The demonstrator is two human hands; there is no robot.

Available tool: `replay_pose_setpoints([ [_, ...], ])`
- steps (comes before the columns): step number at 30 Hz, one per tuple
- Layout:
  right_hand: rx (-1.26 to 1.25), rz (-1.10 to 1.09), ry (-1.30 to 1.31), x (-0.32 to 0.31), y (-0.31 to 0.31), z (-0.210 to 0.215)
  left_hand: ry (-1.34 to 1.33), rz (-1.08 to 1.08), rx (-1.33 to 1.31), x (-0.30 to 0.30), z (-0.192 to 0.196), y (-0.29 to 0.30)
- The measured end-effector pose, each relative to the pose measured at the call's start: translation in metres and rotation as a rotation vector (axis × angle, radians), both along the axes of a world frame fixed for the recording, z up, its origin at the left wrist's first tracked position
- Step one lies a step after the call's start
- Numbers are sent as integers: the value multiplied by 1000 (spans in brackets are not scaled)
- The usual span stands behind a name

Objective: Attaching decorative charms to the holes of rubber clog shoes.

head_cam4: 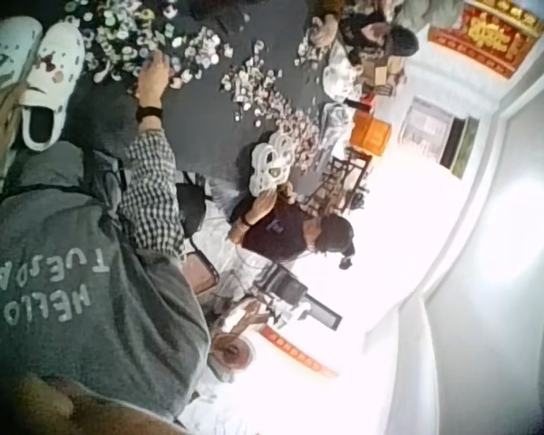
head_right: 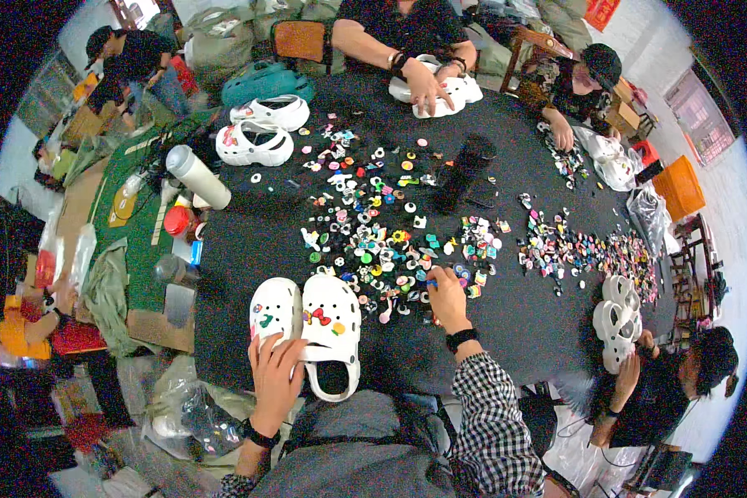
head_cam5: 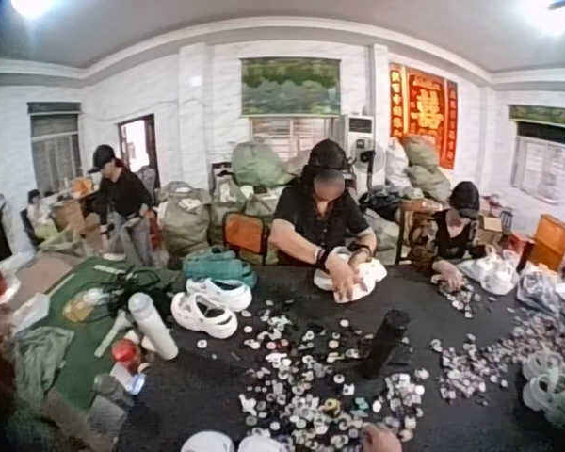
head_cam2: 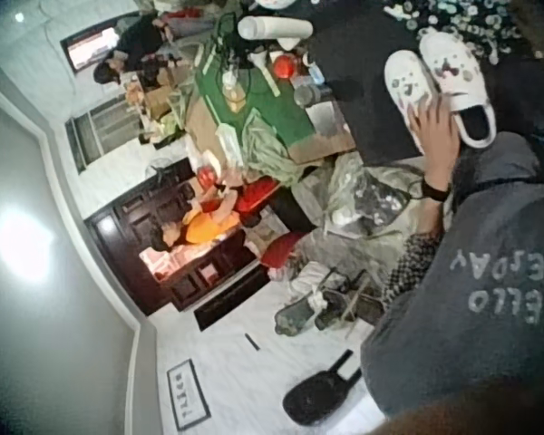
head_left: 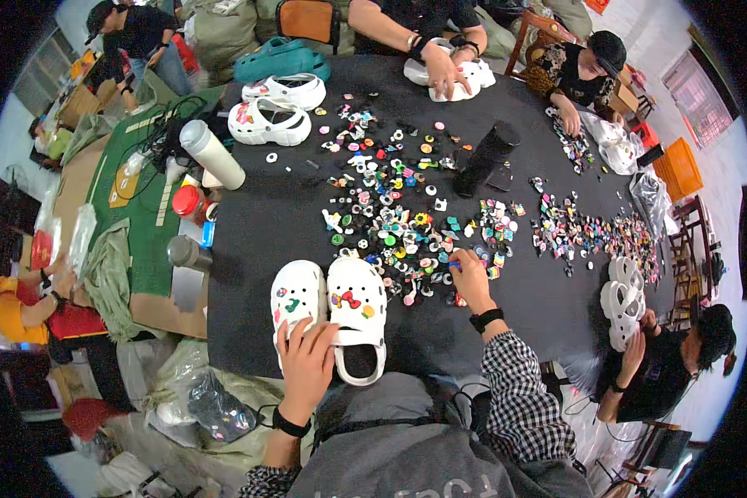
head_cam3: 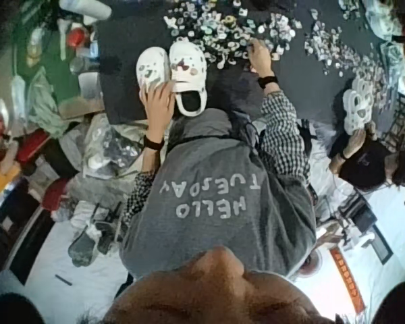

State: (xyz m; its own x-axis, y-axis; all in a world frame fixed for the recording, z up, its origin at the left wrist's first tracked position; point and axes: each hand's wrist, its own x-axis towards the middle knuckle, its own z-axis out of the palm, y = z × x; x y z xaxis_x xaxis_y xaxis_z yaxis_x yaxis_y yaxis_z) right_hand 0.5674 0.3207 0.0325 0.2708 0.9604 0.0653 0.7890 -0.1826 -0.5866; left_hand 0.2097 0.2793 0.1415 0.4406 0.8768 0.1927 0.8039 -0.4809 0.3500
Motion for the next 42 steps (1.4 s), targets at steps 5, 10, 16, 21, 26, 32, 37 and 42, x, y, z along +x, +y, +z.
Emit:
replay_pose_setpoints([
  [5, 3, -13, -2, 7, -3, 0, 0, -62, -32, -12, 13, -22],
  [10, 18, -27, 10, 3, -3, 2, -67, -142, -198, -27, -7, -59],
  [16, 82, 30, 30, -6, 0, 20, -74, -138, -203, -36, -11, -64],
  [21, 51, 23, 98, -12, -2, 35, -433, -57, -369, -29, 12, -47],
  [26, 80, 11, 240, -4, -8, 14, -605, -45, -821, -18, -5, -34],
  [32, 65, 36, 191, -10, -14, 8, -1440, 86, -1496, 7, -43, -18],
  [37, 41, 90, 183, -23, -21, 22, -1769, 173, -1629, 29, -80, -2],
  [42, 11, 76, 316, -37, -20, 32, -1983, 275, -1613, 58, -86, 10],
])
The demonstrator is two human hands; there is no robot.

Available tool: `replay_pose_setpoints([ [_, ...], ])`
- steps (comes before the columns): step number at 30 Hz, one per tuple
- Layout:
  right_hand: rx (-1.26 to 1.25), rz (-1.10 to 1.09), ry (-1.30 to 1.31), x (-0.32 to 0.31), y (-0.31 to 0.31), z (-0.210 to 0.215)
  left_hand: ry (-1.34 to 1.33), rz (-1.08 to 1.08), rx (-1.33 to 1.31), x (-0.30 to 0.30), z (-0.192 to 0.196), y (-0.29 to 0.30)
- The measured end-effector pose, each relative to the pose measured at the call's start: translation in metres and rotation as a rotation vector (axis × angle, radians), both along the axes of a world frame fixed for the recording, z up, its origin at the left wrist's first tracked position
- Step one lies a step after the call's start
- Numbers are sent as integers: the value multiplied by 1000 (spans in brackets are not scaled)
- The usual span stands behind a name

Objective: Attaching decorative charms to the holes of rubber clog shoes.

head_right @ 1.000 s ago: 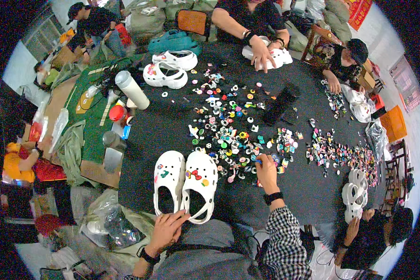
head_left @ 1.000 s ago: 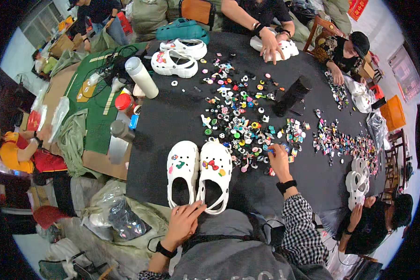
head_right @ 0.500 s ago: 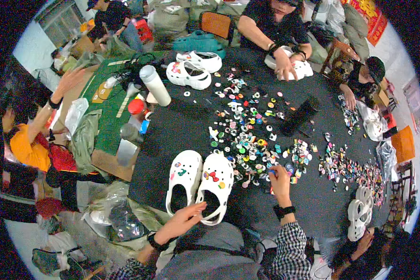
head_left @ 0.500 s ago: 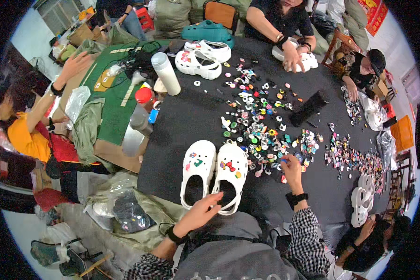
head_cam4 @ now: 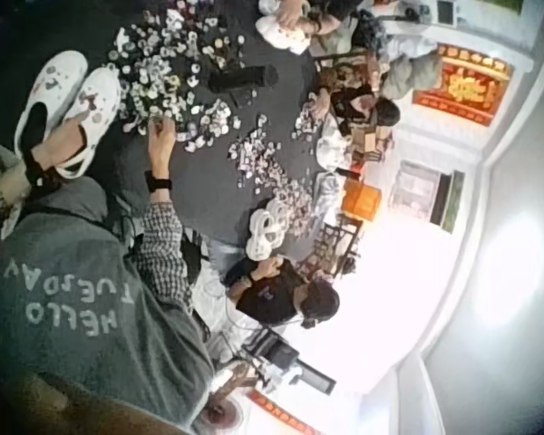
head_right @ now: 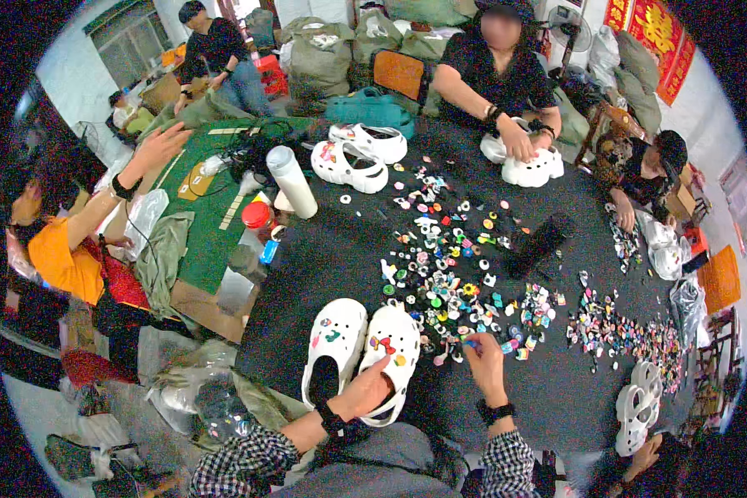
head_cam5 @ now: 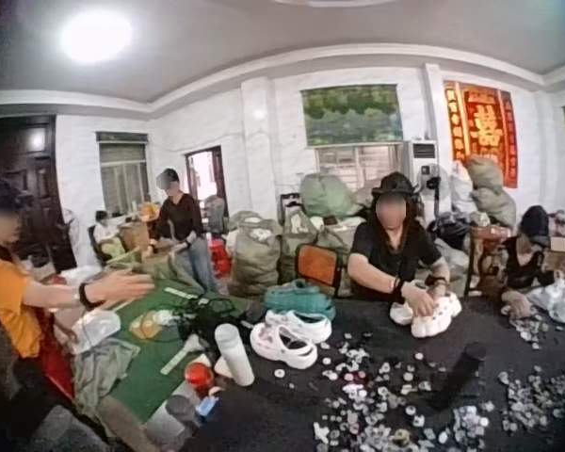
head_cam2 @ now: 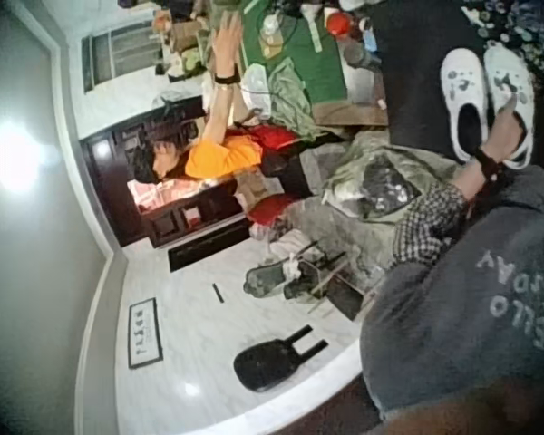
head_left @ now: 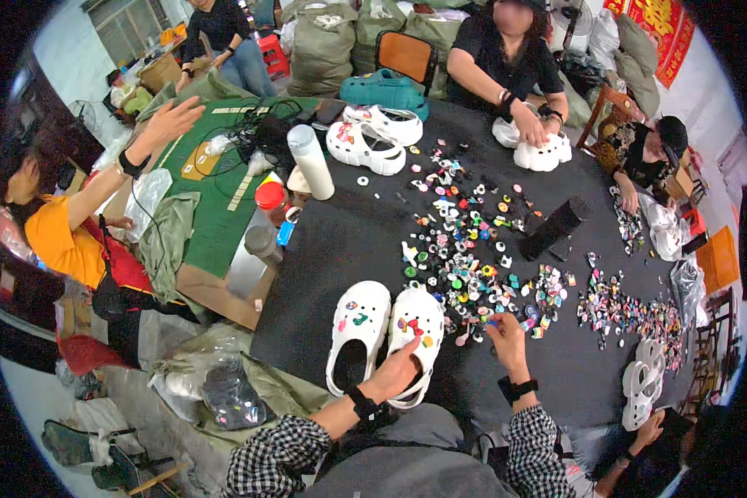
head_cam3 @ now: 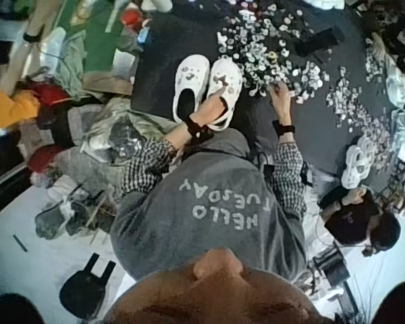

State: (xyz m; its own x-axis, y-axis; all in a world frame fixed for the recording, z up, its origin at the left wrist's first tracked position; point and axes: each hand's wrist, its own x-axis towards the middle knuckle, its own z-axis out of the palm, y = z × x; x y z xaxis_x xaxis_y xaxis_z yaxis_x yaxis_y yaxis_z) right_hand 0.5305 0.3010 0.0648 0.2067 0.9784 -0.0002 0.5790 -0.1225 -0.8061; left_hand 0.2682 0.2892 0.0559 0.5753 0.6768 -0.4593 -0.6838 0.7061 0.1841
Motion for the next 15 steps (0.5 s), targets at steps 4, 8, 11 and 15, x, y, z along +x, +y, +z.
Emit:
replay_pose_setpoints([
  [4, -32, 0, 156, -8, 7, 8, -85, 40, -69, 3, -4, 8],
  [8, -57, 29, 673, -12, 1, 10, 75, 101, -16, 12, 10, 8],
  [11, -186, 105, 818, -29, 6, 33, 225, -28, 143, 1, -12, 7],
  [15, -292, 100, 817, -37, 3, 38, 61, 77, -73, 8, -4, 8],
])
